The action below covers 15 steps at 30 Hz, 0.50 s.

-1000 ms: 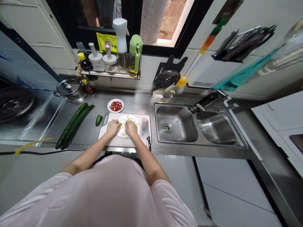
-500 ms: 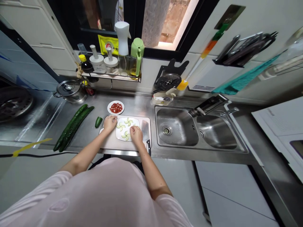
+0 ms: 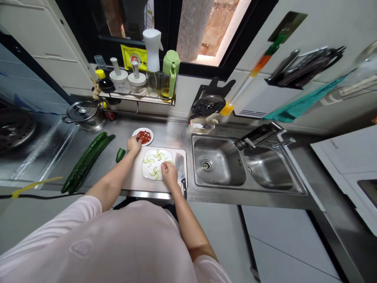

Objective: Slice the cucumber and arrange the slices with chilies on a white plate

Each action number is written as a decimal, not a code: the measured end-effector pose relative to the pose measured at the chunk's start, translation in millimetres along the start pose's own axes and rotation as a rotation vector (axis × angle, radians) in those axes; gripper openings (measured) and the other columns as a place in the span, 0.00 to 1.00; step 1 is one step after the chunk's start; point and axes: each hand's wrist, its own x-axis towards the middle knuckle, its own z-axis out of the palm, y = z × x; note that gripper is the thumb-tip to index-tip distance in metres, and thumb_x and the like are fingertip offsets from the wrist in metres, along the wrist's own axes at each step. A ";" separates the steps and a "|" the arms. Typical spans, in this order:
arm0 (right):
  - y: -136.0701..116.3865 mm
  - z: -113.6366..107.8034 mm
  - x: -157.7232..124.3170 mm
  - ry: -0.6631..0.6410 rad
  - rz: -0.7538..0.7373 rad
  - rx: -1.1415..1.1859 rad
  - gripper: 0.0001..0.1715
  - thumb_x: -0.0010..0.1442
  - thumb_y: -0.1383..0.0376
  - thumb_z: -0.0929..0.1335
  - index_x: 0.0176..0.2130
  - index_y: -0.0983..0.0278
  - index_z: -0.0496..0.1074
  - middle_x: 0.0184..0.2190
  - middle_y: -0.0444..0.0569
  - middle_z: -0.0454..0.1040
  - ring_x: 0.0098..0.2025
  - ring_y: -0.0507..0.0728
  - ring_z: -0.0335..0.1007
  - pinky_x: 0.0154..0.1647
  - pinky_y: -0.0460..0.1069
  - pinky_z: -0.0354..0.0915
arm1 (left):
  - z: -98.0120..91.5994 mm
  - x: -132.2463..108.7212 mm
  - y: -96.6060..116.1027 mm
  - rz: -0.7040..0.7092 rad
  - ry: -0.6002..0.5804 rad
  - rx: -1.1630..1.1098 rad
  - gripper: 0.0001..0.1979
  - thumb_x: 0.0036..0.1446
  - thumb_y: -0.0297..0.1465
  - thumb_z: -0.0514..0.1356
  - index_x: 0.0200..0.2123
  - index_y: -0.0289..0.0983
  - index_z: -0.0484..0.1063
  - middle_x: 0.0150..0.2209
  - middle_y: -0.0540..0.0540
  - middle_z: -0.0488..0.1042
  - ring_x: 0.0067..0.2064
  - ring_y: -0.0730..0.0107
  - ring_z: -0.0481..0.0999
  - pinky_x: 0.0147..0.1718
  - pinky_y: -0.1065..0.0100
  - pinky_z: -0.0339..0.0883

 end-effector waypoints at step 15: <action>6.9 -6.3 4.8 0.026 0.027 0.016 0.16 0.61 0.61 0.57 0.37 0.63 0.70 0.32 0.48 0.72 0.33 0.53 0.65 0.36 0.46 0.59 | 6.0 47.3 -4.7 0.180 -0.065 0.140 0.16 0.57 0.32 0.50 0.44 0.43 0.73 0.43 0.39 0.67 0.46 0.57 0.64 0.43 0.59 0.58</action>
